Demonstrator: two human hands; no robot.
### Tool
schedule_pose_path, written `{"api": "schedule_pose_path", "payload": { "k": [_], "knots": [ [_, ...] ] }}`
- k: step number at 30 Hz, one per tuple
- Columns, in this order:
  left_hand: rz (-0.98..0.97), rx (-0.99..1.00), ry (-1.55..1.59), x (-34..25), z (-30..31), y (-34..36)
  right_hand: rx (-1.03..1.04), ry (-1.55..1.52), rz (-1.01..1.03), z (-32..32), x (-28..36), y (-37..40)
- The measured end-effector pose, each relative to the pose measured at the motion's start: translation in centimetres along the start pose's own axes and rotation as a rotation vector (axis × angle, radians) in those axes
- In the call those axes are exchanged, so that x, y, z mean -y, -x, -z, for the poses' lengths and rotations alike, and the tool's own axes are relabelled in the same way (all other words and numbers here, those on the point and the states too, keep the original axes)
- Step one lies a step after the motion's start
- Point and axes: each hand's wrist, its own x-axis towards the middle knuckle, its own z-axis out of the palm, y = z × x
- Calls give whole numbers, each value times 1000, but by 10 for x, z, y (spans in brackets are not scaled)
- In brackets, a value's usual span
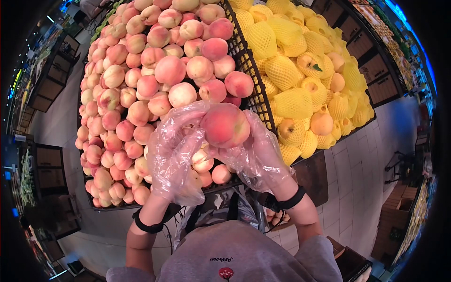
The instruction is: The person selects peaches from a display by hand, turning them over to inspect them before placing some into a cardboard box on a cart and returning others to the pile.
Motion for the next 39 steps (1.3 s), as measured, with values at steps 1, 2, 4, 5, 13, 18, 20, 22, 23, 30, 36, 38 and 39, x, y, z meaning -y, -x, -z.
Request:
{"api": "schedule_pose_path", "payload": {
  "k": [1, 2, 4, 5, 13, 18, 20, 22, 23, 30, 36, 38, 39],
  "knots": [
    [-6, 22, -27, 0, 0, -1, -22, 8, -2, 4, -3, -4],
    [-16, 47, -62, 0, 0, -2, -23, 9, 7, 7, -5, -6],
    [-46, 122, -153, -5, 0, -3, -4, 5, 38, 12, -9, -6],
    [-25, 141, -261, -20, -1, -2, 42, 25, 75, 13, -10, -6],
    [16, 172, -32, 11, 3, 8, 319, 418, 319, 20, 2, -3],
    [174, 161, 200, 12, 4, 12, 311, 532, 405, 18, -3, -3],
    [227, 152, 182, 6, 4, 13, 319, 758, 442, 22, -1, -3],
    [228, 152, 161, 5, 2, 14, 318, 837, 510, 23, -4, -4],
    [204, 155, 149, 7, 2, 15, 317, 876, 545, 23, -5, -4],
    [246, 180, 198, 0, 1, 13, 236, 1270, 910, 17, -3, 0],
    [102, 273, 186, 20, 2, 19, 293, 1243, 967, 18, -5, -2],
    [62, 267, 193, 22, 2, 20, 326, 1193, 864, 12, -1, 3],
    [42, 257, 212, 24, 2, 21, 331, 1123, 822, 15, -3, 2]
  ]
}}
